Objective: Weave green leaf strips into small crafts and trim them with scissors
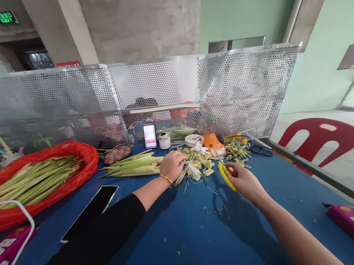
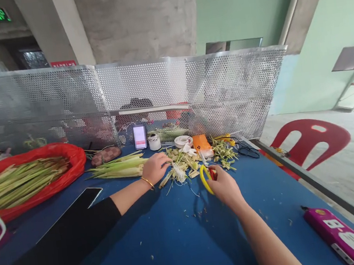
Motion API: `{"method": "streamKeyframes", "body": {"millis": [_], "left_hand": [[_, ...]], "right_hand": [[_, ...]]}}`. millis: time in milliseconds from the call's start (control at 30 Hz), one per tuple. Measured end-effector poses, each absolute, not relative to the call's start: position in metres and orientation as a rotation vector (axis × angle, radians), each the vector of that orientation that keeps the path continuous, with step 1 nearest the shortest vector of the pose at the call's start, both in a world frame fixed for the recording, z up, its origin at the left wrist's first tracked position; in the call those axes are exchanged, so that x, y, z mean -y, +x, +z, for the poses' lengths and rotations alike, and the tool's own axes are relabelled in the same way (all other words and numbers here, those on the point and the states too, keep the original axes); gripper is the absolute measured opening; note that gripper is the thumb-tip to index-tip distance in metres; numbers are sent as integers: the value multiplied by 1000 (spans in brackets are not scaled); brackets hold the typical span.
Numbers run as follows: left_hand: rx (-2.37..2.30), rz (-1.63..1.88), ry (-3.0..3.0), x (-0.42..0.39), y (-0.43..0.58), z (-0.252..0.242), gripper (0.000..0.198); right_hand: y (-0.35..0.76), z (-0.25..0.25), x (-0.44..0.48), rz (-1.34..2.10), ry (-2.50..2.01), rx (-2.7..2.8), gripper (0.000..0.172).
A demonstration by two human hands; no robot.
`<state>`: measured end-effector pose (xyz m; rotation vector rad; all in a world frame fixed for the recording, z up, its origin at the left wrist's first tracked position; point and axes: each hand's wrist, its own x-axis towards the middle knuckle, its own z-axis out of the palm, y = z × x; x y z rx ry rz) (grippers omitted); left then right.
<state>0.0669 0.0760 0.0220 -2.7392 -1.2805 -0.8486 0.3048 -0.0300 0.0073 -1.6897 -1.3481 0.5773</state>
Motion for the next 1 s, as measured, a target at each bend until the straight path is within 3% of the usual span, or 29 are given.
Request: {"method": "streamKeyframes", "body": {"millis": [133, 300, 500, 600, 767, 833, 900, 1000], "left_hand": [[1164, -774, -2894, -77, 85, 18, 9], [1372, -1022, -2846, -74, 93, 19, 10], [1591, -1407, -2800, -65, 80, 37, 17], [1598, -1523, -2801, -57, 77, 46, 19], [1531, -1547, -2850, -42, 81, 56, 12], [1511, -1533, -2873, -37, 84, 56, 11], [1489, -1523, -2892, -33, 87, 53, 12], [1450, -1520, -2897, -36, 94, 43, 26]], "right_hand": [[298, 10, 36, 291, -2084, 1783, 46], [288, 4, 37, 83, -2181, 1953, 41], [286, -1, 38, 3, -2148, 1975, 22], [283, 14, 41, -53, -1892, 1802, 30], [268, 46, 26, 180, -1362, 1548, 28], [258, 48, 14, 393, -1316, 1593, 32], [250, 42, 4, 481, -1315, 1595, 24], [244, 27, -4, 525, -1317, 1500, 25]]}}
